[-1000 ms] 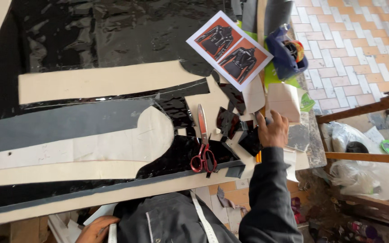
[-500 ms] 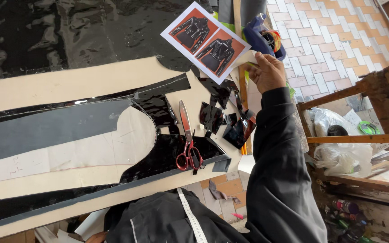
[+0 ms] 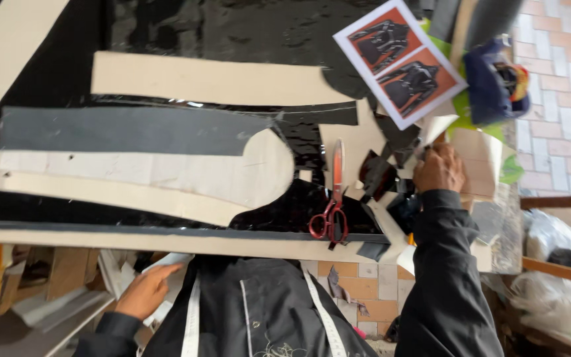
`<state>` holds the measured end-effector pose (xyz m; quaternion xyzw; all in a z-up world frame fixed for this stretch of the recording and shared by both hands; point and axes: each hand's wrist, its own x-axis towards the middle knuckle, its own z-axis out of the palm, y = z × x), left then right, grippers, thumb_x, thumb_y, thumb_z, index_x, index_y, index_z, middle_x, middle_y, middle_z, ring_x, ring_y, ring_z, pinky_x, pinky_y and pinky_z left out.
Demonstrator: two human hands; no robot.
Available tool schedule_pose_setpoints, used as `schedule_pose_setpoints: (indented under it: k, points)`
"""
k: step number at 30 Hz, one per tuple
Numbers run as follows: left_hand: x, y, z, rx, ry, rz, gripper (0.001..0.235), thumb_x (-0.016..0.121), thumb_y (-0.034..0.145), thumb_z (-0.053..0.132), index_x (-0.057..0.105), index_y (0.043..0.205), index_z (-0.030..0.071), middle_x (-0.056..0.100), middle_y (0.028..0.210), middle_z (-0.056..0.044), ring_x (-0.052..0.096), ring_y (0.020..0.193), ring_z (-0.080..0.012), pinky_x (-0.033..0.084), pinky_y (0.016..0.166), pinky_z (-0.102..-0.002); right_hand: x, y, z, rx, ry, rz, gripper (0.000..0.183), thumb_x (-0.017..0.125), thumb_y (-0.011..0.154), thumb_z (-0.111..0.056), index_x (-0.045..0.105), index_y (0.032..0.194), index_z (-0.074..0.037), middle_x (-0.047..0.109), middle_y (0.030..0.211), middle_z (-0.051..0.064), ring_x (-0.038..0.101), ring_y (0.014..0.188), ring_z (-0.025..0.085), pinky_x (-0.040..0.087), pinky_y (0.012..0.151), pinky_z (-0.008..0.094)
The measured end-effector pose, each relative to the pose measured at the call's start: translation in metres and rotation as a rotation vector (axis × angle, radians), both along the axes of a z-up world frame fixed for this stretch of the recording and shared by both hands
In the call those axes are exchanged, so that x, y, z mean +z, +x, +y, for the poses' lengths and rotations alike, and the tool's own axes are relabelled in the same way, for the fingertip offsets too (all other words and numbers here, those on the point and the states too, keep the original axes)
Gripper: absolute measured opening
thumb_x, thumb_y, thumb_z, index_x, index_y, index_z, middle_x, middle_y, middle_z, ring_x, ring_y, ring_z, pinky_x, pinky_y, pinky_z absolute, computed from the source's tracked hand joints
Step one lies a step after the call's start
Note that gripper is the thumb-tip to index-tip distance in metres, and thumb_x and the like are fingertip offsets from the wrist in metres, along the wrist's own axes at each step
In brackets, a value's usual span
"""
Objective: The person aligns a paper pattern on a black sheet, then uses scissors to cut the material along the pattern's edge. They trim excess and measure the cut piece with a ruler.
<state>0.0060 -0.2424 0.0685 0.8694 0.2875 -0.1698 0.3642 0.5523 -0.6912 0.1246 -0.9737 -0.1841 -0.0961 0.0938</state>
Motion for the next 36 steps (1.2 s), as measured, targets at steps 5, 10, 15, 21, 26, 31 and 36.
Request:
schedule_pose_setpoints:
  k: [5, 10, 15, 21, 26, 31, 36]
  points:
    - [0.038, 0.019, -0.009, 0.038, -0.043, 0.004, 0.041, 0.054, 0.093, 0.015, 0.064, 0.133, 0.015, 0.071, 0.123, -0.008, 0.071, 0.105, -0.0271, 0.056, 0.092, -0.038, -0.004, 0.01, 0.002, -0.013, -0.149, -0.021, 0.027, 0.073, 0.087, -0.033, 0.077, 0.105, -0.013, 0.065, 0.114, 0.017, 0.063, 0.104, 0.04, 0.052, 0.086, 0.053]
    - [0.046, 0.019, -0.019, 0.014, -0.069, 0.018, 0.04, 0.056, 0.095, 0.023, 0.063, 0.134, 0.018, 0.07, 0.121, -0.007, 0.071, 0.103, -0.0259, 0.056, 0.09, -0.038, -0.011, 0.014, 0.001, -0.059, -0.123, -0.186, 0.017, 0.058, 0.106, -0.014, 0.072, 0.111, -0.006, 0.065, 0.119, 0.015, 0.067, 0.098, 0.035, 0.054, 0.086, 0.053]
    - [0.047, 0.002, -0.023, 0.041, -0.064, 0.021, 0.039, 0.057, 0.095, 0.025, 0.065, 0.132, 0.019, 0.07, 0.122, -0.007, 0.07, 0.104, -0.0265, 0.056, 0.091, -0.037, 0.012, 0.013, 0.0, -0.048, 0.018, -0.064, 0.025, 0.06, 0.11, -0.026, 0.074, 0.122, -0.01, 0.063, 0.12, 0.024, 0.065, 0.1, 0.045, 0.051, 0.082, 0.056]
    - [0.062, 0.01, -0.006, -0.022, -0.077, -0.02, 0.037, 0.059, 0.094, 0.024, 0.067, 0.129, 0.016, 0.073, 0.116, -0.008, 0.07, 0.104, -0.028, 0.056, 0.089, -0.038, 0.072, 0.005, -0.034, 0.012, -0.048, 0.161, 0.057, 0.075, 0.096, -0.043, 0.066, 0.137, -0.005, 0.07, 0.118, 0.022, 0.067, 0.107, 0.039, 0.05, 0.091, 0.052]
    - [0.09, 0.046, 0.024, -0.121, -0.106, -0.188, 0.033, 0.06, 0.095, 0.024, 0.07, 0.123, 0.012, 0.074, 0.113, -0.01, 0.071, 0.103, -0.0282, 0.056, 0.088, -0.038, 0.1, -0.019, -0.064, -0.167, -0.314, 0.437, 0.051, 0.08, 0.093, -0.046, 0.076, 0.128, -0.01, 0.08, 0.092, 0.018, 0.078, 0.081, 0.03, 0.062, 0.081, 0.045]
    - [0.125, 0.098, 0.061, -0.235, -0.066, -0.259, 0.029, 0.059, 0.095, 0.025, 0.073, 0.118, 0.012, 0.075, 0.109, -0.008, 0.072, 0.099, -0.0274, 0.056, 0.085, -0.038, 0.111, -0.048, -0.083, -0.135, 0.348, 0.318, 0.033, 0.076, 0.101, -0.019, 0.064, 0.121, 0.003, 0.069, 0.09, 0.02, 0.068, 0.07, 0.028, 0.057, 0.059, 0.041]
    - [0.15, 0.156, 0.087, -0.408, -0.006, -0.465, 0.026, 0.059, 0.097, 0.022, 0.074, 0.114, 0.011, 0.074, 0.106, -0.01, 0.07, 0.098, -0.0302, 0.055, 0.085, -0.04, 0.101, -0.064, -0.027, 0.209, 0.727, -0.219, 0.014, 0.072, 0.107, 0.007, 0.071, 0.12, 0.0, 0.066, 0.124, 0.015, 0.064, 0.116, 0.023, 0.062, 0.1, 0.032]
